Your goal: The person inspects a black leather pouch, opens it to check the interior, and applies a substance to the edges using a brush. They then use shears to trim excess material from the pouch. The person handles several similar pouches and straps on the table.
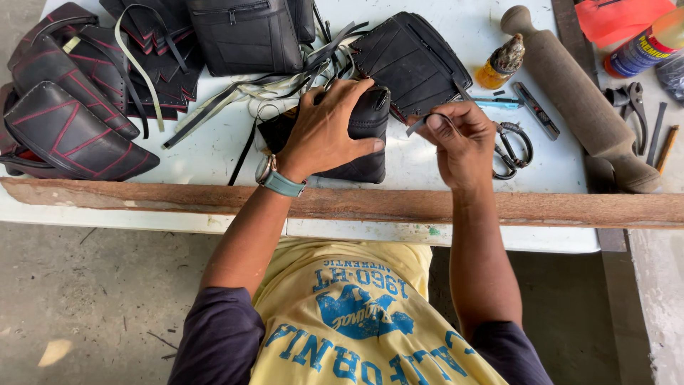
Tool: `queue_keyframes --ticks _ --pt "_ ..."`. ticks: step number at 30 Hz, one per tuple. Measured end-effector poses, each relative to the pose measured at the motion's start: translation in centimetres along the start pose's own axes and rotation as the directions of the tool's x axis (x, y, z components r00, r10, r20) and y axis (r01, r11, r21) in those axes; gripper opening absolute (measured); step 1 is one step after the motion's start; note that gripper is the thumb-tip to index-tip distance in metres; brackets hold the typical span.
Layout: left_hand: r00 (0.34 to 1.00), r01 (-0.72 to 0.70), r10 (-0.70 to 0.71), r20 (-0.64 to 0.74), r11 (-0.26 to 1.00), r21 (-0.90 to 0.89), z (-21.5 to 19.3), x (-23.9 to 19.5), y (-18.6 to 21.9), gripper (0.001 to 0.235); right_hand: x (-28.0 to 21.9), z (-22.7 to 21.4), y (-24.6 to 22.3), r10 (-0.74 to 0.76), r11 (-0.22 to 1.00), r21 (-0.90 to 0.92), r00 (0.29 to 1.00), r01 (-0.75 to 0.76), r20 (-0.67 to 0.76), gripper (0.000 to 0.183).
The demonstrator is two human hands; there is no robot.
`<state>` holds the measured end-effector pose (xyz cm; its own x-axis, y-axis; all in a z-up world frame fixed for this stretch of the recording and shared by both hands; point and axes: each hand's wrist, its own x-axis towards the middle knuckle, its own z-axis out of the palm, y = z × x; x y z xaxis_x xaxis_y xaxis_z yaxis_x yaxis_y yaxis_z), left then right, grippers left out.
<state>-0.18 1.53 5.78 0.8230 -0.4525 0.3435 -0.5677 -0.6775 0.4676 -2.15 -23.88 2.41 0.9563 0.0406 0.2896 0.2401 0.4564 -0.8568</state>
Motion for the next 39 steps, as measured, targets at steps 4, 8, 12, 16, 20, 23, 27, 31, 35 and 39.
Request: queue_keyframes --ticks 4,8,12,16,20,23,27,31,35,39 --pt "0.999 -0.010 0.012 0.034 0.999 -0.053 -0.1 0.2 -0.1 0.100 1.4 1.5 -1.2 -0.108 0.975 -0.180 0.984 0.133 0.143 0.010" --pt "0.996 -0.017 0.019 0.085 0.999 -0.030 -0.1 0.1 -0.2 0.091 2.1 3.0 -1.6 -0.085 0.946 -0.296 0.984 0.130 0.158 0.010" --pt "0.996 -0.023 0.026 0.081 0.999 -0.046 0.3 0.0 -0.5 0.077 2.1 3.2 -1.8 -0.078 0.929 -0.347 0.986 0.127 0.150 0.010" --pt "0.997 -0.036 0.045 0.068 0.992 -0.117 0.4 -0.1 -0.7 0.062 2.0 3.2 -1.5 -0.096 0.902 -0.405 0.984 0.150 0.152 0.013" --pt "0.998 -0.034 0.040 0.055 0.993 -0.113 0.4 0.0 -0.5 0.062 2.1 3.3 -1.5 -0.086 0.903 -0.409 0.987 0.134 0.133 0.013" --pt "0.998 -0.048 0.053 0.046 0.994 -0.100 0.3 0.0 -0.3 0.065 2.0 3.3 -1.6 -0.075 0.895 -0.430 0.990 0.120 0.119 0.013" --pt "0.999 -0.047 0.048 0.020 0.997 -0.057 0.1 0.1 0.2 0.064 2.0 3.3 -1.4 -0.073 0.901 -0.420 0.991 0.114 0.112 0.013" --pt "0.999 -0.027 0.025 -0.022 0.998 -0.065 -0.1 -0.1 1.0 0.055 2.0 3.0 -1.3 -0.064 0.897 -0.431 0.993 0.102 0.100 0.010" --pt "0.997 -0.054 0.051 -0.059 0.998 -0.040 -0.4 -0.8 1.9 0.051 2.3 2.3 -2.2 -0.153 0.900 -0.382 0.974 0.208 0.170 0.006" --pt "0.992 -0.097 0.093 -0.082 0.995 -0.039 -1.0 -1.9 2.5 0.049 2.4 2.1 -2.9 -0.165 0.888 -0.399 0.968 0.229 0.189 0.012"
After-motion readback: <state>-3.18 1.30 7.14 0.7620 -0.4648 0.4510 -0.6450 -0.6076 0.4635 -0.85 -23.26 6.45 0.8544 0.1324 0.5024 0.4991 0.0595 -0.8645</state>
